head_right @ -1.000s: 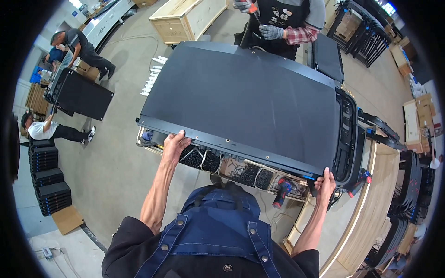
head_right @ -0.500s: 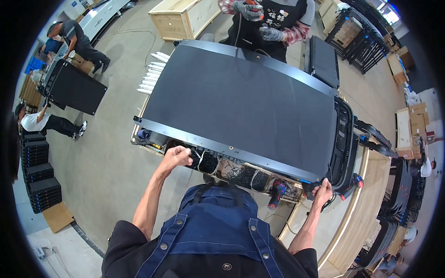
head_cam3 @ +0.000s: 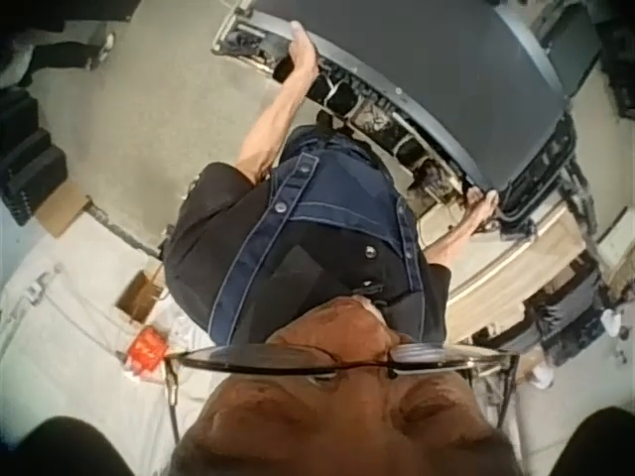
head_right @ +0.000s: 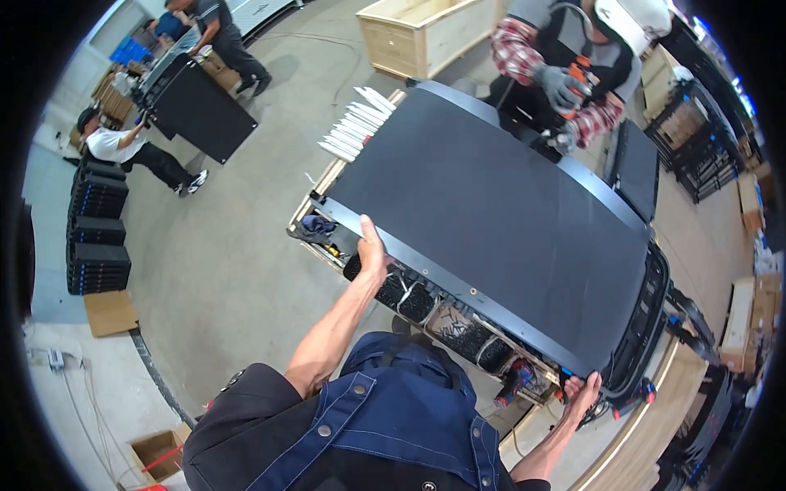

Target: Assembling a treadmill component using an electric screwdriver and fitting plastic covers.

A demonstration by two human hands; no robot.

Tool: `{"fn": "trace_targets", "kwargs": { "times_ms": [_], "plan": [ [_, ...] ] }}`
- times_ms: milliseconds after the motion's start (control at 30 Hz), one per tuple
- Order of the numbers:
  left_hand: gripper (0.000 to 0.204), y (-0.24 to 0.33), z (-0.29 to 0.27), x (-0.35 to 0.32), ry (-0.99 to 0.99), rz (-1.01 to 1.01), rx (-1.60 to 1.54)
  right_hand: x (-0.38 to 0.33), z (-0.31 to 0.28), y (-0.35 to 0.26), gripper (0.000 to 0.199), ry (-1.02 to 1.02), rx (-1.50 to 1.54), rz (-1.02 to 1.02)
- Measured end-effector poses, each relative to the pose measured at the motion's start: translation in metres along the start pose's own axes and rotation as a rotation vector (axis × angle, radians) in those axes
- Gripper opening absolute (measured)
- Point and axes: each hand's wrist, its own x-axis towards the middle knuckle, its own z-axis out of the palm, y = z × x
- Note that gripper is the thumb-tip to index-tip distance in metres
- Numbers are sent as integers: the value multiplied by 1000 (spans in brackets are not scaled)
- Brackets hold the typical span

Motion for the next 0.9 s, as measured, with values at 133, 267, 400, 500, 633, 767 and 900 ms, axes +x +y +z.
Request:
{"fn": "trace_targets", "kwargs": {
  "times_ms": [133,267,400,500,633,767,900],
  "plan": [
    [78,4,-3,-2,79,-19,77,0,-5,9,54,-8,55,0],
    [77,-2,7,3,31,-21,114,-10,-6,2,57,95,11,44],
    [86,2,-10,18,-91,-61,69,-10,29,-8,61,127,-35,47],
    [91,9,7,0,-70,-41,59,-6,31,-9,61,146,-111,-29],
    [86,10,12,-10,-224,-81,-25,-16,25,-22,59,47,-122,11],
    [78,-7,-8,26,-336,-1,-24,-16,18,-32,56,8,-112,72],
    [78,-2,-25,41,-353,-110,48,-30,14,-39,63,-105,-2,37]
  ]
}}
